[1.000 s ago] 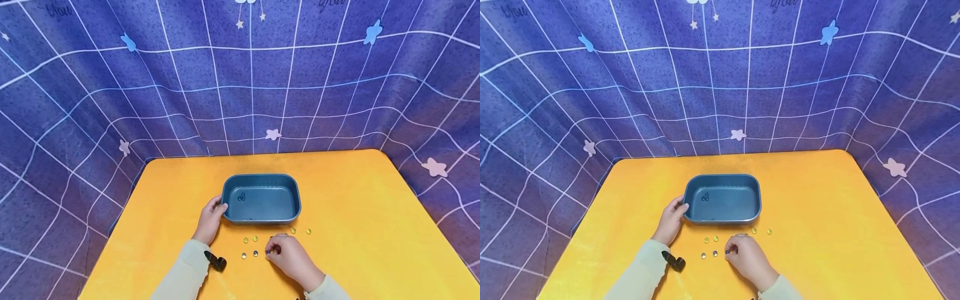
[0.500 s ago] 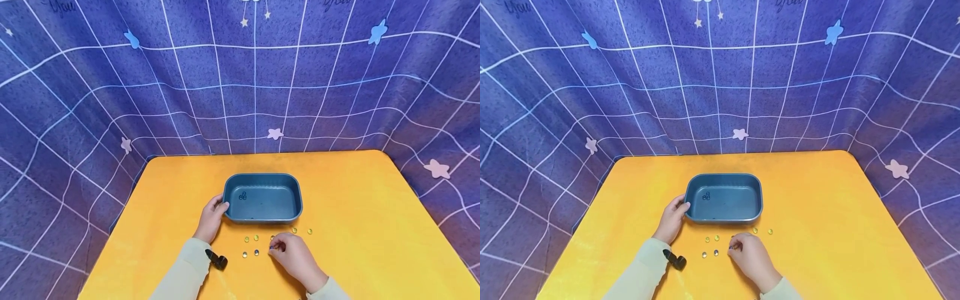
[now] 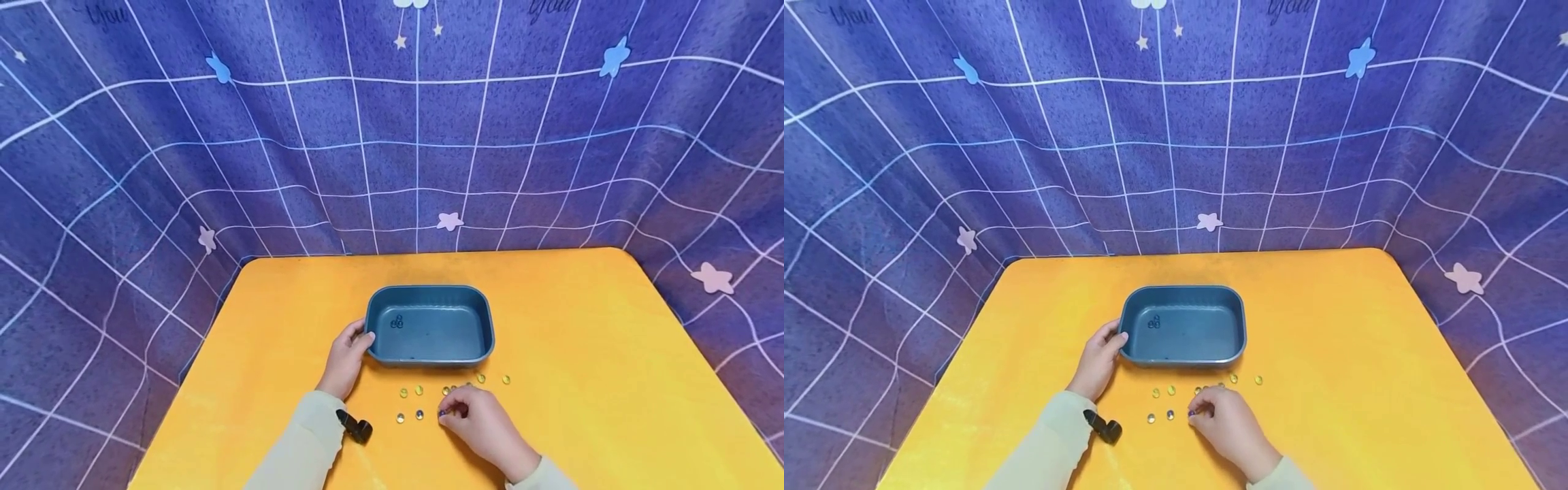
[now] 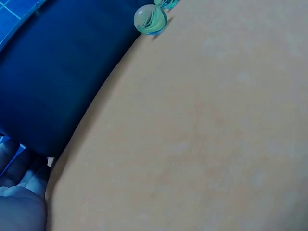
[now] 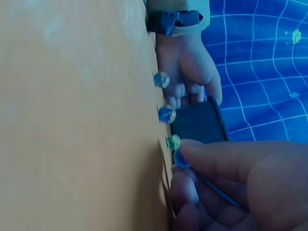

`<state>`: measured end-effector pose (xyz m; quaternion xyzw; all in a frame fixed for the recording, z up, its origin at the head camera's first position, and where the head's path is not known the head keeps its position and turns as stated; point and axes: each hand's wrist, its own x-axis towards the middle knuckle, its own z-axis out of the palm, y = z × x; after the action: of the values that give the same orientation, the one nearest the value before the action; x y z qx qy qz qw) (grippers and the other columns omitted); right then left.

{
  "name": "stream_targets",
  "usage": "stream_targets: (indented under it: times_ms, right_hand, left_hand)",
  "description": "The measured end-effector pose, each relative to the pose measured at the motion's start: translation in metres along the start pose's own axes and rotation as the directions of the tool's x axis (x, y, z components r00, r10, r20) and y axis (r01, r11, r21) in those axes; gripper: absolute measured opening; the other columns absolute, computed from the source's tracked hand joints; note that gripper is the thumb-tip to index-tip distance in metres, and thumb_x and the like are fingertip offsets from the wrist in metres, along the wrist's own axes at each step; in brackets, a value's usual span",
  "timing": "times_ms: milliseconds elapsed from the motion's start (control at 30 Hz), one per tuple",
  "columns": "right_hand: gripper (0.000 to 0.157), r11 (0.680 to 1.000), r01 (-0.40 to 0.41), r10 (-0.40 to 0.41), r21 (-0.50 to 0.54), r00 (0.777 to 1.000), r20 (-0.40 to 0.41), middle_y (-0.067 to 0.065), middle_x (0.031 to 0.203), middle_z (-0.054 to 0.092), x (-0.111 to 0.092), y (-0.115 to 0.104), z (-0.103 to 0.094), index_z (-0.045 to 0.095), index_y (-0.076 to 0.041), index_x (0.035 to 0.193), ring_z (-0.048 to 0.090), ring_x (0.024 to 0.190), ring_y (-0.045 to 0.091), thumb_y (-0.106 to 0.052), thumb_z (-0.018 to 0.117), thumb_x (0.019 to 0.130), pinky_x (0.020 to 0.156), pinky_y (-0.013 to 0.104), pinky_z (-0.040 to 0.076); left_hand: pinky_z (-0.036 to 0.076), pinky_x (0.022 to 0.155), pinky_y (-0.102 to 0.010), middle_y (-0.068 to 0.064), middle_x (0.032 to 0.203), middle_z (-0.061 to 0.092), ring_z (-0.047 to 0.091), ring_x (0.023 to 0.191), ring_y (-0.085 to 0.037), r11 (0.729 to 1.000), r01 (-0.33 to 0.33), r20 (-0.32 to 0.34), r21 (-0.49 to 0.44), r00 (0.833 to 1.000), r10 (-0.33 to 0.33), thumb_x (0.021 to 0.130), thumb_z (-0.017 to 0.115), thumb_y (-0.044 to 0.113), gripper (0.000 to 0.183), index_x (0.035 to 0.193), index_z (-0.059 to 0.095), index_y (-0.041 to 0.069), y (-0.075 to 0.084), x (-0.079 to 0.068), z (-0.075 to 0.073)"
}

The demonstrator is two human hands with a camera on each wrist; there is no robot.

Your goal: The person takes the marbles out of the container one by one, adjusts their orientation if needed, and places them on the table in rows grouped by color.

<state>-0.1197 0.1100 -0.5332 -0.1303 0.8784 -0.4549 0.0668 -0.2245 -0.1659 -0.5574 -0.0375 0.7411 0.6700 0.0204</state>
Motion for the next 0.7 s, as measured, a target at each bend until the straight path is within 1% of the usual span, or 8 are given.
stream_targets:
  times_ms: [133,367,467,567,633,700]
  right_hand:
    - [0.014,1.0,0.006,-0.005,-0.026,1.0,0.021,-0.012,0.08,0.059,0.001,0.001,0.002,0.075,-0.024,0.086,0.053,0.072,0.006,-0.014,0.084,0.087,0.062,0.024,0.046]
    - [0.016,0.996,0.025,-0.024,-0.082,1.0,0.008,-0.013,0.084,0.06,0.003,0.0,0.003,0.076,-0.025,0.087,0.052,0.074,0.005,-0.012,0.085,0.085,0.064,0.024,0.048]
    - [0.015,0.996,0.015,-0.015,-0.087,1.0,0.005,-0.011,0.084,0.059,0.003,-0.001,0.003,0.075,-0.023,0.088,0.052,0.074,0.006,-0.012,0.085,0.085,0.064,0.024,0.048]
    - [0.015,0.997,-0.014,0.011,-0.08,0.999,-0.034,-0.012,0.083,0.059,0.003,-0.003,-0.001,0.073,-0.021,0.089,0.052,0.072,0.006,-0.011,0.083,0.087,0.064,0.024,0.047]
    - [0.014,0.997,-0.035,0.03,-0.061,0.996,-0.085,-0.012,0.081,0.06,0.004,-0.004,-0.007,0.072,-0.02,0.09,0.053,0.07,0.007,-0.01,0.082,0.088,0.063,0.024,0.049]
    - [0.013,0.999,-0.039,0.035,-0.022,0.989,-0.144,-0.011,0.08,0.061,0.006,-0.006,-0.018,0.072,-0.018,0.09,0.055,0.069,0.008,-0.008,0.08,0.089,0.063,0.025,0.05]
  left_hand:
    - [0.041,0.114,-0.041,-0.002,0.143,0.06,0.054,0.134,-0.019,1.0,0.004,0.004,-0.015,1.0,-0.004,0.104,0.062,0.029,0.042,0.144,0.058,0.017,-0.001,0.0,0.002]
    - [0.042,0.114,-0.039,0.002,0.142,0.061,0.055,0.133,-0.016,1.0,0.013,-0.006,-0.009,1.0,-0.013,0.104,0.063,0.031,0.041,0.143,0.059,0.019,0.001,-0.001,0.002]
    - [0.042,0.114,-0.04,0.003,0.141,0.061,0.055,0.133,-0.015,1.0,0.015,-0.016,0.0,1.0,-0.015,0.104,0.063,0.031,0.04,0.142,0.059,0.021,0.003,-0.003,0.002]
    - [0.041,0.115,-0.042,0.0,0.143,0.06,0.054,0.134,-0.018,1.0,0.008,-0.012,0.008,1.0,-0.008,0.104,0.062,0.03,0.041,0.143,0.059,0.019,0.004,-0.004,0.001]
    - [0.041,0.115,-0.043,-0.001,0.143,0.06,0.054,0.135,-0.019,1.0,0.009,-0.008,0.009,1.0,-0.009,0.104,0.062,0.031,0.042,0.144,0.058,0.018,0.005,-0.005,0.001]
    - [0.041,0.115,-0.042,-0.001,0.144,0.059,0.053,0.135,-0.019,1.0,0.008,-0.007,0.015,1.0,-0.007,0.105,0.062,0.03,0.042,0.144,0.058,0.017,0.004,-0.004,0.001]
